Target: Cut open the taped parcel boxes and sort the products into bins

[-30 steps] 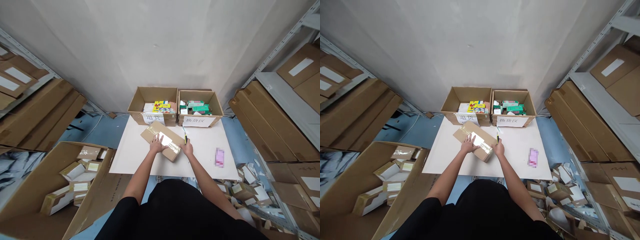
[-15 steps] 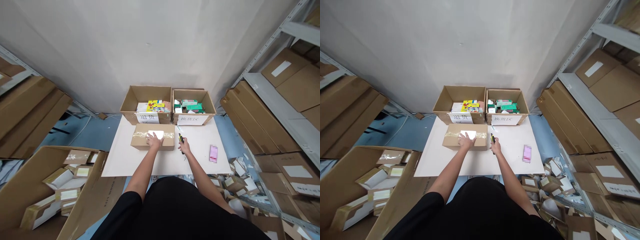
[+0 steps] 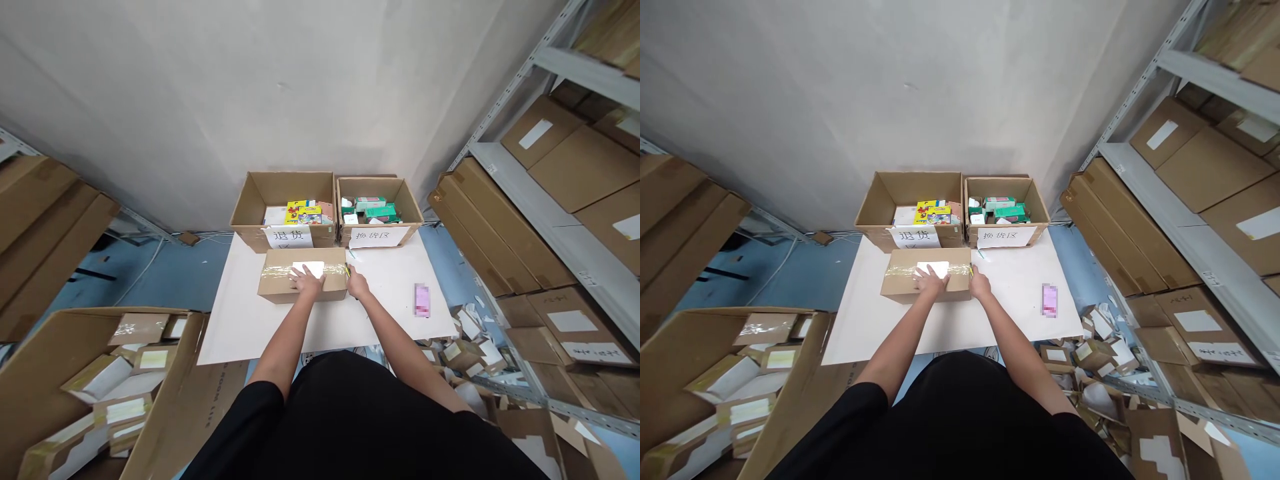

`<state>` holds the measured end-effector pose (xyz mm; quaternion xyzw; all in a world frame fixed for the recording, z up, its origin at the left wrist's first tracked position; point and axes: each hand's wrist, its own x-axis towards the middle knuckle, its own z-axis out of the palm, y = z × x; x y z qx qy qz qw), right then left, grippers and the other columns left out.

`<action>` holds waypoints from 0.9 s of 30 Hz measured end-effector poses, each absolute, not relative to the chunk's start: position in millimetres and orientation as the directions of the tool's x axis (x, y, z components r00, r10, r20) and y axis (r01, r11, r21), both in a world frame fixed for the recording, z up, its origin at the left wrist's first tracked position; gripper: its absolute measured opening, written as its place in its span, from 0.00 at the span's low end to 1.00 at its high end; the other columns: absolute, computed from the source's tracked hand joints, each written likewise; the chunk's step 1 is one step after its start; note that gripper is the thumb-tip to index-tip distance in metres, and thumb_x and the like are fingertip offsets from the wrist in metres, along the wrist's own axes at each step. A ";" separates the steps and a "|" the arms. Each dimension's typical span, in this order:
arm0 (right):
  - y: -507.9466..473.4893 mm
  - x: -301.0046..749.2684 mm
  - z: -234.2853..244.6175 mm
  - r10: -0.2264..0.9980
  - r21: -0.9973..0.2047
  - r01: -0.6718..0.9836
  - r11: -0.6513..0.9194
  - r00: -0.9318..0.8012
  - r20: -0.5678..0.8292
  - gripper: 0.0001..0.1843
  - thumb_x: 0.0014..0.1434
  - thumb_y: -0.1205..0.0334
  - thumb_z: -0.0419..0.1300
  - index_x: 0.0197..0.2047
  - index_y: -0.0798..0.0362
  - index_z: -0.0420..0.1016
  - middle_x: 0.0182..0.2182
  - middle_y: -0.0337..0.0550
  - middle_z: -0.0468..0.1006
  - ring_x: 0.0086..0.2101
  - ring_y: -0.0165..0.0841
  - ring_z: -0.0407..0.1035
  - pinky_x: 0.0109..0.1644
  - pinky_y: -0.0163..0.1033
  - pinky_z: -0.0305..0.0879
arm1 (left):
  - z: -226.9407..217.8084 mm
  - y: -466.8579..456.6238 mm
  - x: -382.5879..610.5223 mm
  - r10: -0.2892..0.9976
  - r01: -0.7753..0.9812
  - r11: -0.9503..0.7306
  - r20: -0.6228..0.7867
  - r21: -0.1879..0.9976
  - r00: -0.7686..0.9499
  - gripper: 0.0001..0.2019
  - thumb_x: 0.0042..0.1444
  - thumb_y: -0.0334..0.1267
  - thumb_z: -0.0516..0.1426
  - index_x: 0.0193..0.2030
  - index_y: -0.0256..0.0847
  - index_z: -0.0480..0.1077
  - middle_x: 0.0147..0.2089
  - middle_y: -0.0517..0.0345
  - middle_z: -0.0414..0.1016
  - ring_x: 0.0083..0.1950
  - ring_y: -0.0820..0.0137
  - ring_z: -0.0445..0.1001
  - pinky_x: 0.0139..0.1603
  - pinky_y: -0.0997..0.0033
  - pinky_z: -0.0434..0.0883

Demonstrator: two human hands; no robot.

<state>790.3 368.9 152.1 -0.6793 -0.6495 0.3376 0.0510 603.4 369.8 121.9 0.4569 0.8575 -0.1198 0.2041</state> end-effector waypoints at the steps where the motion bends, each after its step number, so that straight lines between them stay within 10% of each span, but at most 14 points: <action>1: 371.3 790.0 154.7 0.918 -0.502 0.855 -0.130 -0.087 -0.387 0.35 0.66 0.65 0.58 0.74 0.50 0.59 0.46 0.55 0.83 0.43 0.46 0.80 0.45 0.42 0.73 | 120.5 370.7 603.5 0.736 0.832 0.555 -0.458 -0.015 -0.499 0.53 0.63 0.70 0.46 0.82 0.33 0.35 0.82 0.26 0.30 0.80 0.30 0.40 0.64 0.32 0.67; 17: 353.1 807.7 174.3 0.882 -0.588 0.782 -0.209 -0.109 -0.458 0.28 0.67 0.62 0.58 0.69 0.46 0.65 0.45 0.51 0.82 0.26 0.36 0.77 0.33 0.38 0.72 | 130.0 367.5 606.6 0.745 0.830 0.558 -0.443 0.005 -0.498 0.51 0.64 0.68 0.47 0.82 0.34 0.37 0.82 0.27 0.31 0.81 0.31 0.39 0.65 0.33 0.68; 27: 370.6 776.1 162.1 0.918 -0.483 0.869 -0.112 -0.096 -0.385 0.34 0.62 0.66 0.61 0.70 0.46 0.64 0.47 0.53 0.83 0.48 0.47 0.79 0.49 0.42 0.71 | 129.3 365.4 604.7 0.744 0.821 0.570 -0.431 0.013 -0.510 0.51 0.64 0.67 0.47 0.82 0.34 0.38 0.82 0.27 0.33 0.81 0.30 0.39 0.65 0.31 0.67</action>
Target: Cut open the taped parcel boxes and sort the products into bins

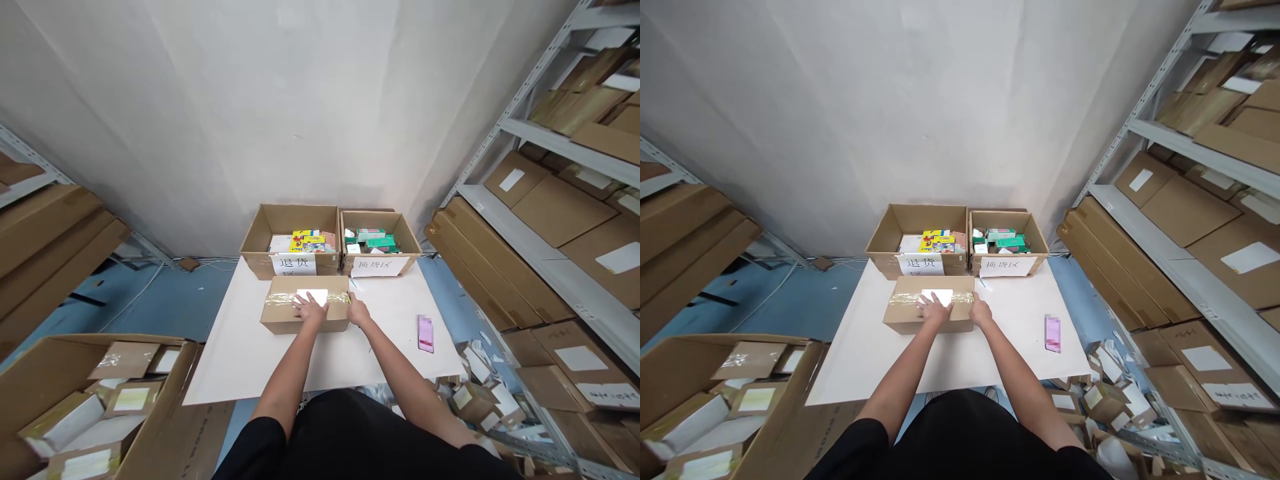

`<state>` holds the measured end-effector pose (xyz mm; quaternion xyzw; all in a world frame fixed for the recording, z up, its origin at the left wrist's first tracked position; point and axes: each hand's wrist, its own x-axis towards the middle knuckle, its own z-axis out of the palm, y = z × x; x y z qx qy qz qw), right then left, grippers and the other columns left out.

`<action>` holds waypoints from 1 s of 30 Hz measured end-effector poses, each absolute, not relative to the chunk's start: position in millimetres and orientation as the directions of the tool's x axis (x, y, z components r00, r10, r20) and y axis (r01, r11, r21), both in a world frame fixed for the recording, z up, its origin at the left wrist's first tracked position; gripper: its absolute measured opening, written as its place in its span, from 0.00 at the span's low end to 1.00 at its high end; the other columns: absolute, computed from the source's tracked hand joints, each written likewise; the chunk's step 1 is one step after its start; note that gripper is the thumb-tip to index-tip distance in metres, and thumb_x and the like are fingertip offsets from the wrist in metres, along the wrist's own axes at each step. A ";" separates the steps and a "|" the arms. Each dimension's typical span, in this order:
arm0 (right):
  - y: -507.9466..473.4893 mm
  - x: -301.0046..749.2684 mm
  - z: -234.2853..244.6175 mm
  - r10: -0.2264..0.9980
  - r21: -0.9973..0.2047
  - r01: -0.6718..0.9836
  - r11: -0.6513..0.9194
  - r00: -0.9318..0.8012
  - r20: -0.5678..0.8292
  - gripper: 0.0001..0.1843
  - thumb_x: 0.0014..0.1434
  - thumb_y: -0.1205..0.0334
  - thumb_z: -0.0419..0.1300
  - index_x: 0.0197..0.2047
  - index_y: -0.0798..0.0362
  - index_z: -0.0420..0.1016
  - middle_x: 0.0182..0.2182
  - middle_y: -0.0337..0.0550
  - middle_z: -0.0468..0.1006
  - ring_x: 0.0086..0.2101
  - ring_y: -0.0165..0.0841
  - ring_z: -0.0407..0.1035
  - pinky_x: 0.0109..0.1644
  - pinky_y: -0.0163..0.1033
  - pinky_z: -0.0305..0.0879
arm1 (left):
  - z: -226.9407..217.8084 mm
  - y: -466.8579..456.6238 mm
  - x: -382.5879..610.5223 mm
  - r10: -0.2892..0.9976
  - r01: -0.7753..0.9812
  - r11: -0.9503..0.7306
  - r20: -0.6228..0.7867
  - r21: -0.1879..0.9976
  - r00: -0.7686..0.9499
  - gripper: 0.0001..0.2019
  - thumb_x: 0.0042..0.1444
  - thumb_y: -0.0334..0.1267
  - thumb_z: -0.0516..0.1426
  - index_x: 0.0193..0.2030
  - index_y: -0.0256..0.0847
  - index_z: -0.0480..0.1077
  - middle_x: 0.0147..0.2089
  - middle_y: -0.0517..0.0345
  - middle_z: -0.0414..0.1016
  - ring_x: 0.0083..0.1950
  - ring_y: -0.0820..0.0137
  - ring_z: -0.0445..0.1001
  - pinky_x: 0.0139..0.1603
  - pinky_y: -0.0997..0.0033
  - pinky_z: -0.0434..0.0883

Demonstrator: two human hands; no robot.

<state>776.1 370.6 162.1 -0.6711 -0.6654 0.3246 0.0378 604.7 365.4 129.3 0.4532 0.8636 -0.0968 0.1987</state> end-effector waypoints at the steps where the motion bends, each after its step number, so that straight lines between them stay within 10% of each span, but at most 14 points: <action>1: 367.9 776.2 160.7 0.915 -0.465 0.879 -0.101 -0.101 -0.389 0.34 0.61 0.66 0.61 0.70 0.47 0.63 0.48 0.54 0.83 0.49 0.47 0.79 0.49 0.42 0.71 | 128.6 365.6 604.8 0.743 0.820 0.572 -0.430 0.013 -0.512 0.51 0.64 0.67 0.48 0.82 0.34 0.38 0.82 0.27 0.32 0.80 0.30 0.39 0.65 0.30 0.67; 7: 346.4 787.6 160.9 0.887 -0.439 0.898 -0.040 -0.170 -0.429 0.32 0.62 0.66 0.60 0.69 0.48 0.64 0.49 0.55 0.83 0.49 0.47 0.79 0.47 0.41 0.70 | 121.8 369.0 604.0 0.729 0.813 0.582 -0.443 -0.001 -0.522 0.51 0.64 0.68 0.48 0.82 0.35 0.37 0.82 0.28 0.31 0.81 0.30 0.37 0.66 0.32 0.66; 13: 333.2 805.1 156.5 0.889 -0.610 0.768 -0.194 -0.126 -0.441 0.29 0.63 0.63 0.58 0.67 0.44 0.66 0.43 0.50 0.83 0.28 0.40 0.79 0.35 0.40 0.71 | 114.7 368.2 599.4 0.767 0.830 0.557 -0.392 0.014 -0.508 0.51 0.63 0.68 0.48 0.82 0.33 0.40 0.82 0.26 0.36 0.81 0.31 0.37 0.64 0.31 0.67; 17: 328.0 806.6 143.3 0.951 -0.704 0.657 -0.270 0.068 -0.302 0.35 0.67 0.56 0.55 0.75 0.46 0.52 0.44 0.48 0.83 0.39 0.42 0.81 0.44 0.42 0.73 | 117.7 357.2 602.0 0.813 0.858 0.513 -0.335 0.028 -0.476 0.49 0.66 0.66 0.44 0.82 0.30 0.39 0.81 0.24 0.35 0.82 0.35 0.33 0.65 0.33 0.66; 24: 322.5 801.6 110.9 0.922 -0.651 0.670 -0.357 0.141 -0.361 0.54 0.59 0.39 0.65 0.78 0.52 0.46 0.56 0.60 0.80 0.56 0.53 0.76 0.57 0.50 0.69 | 148.9 336.6 623.9 0.847 0.915 0.403 -0.380 0.004 -0.371 0.45 0.70 0.60 0.40 0.76 0.15 0.52 0.71 0.12 0.61 0.76 0.32 0.57 0.70 0.37 0.61; 30: 353.1 841.9 85.8 0.880 -0.666 0.574 -0.476 0.315 -0.356 0.62 0.52 0.32 0.68 0.78 0.50 0.45 0.56 0.60 0.81 0.55 0.54 0.77 0.54 0.50 0.71 | 166.4 292.3 635.8 0.890 0.968 0.224 -0.428 0.115 -0.155 0.27 0.69 0.45 0.48 0.63 0.28 0.75 0.55 0.27 0.80 0.60 0.45 0.79 0.60 0.50 0.72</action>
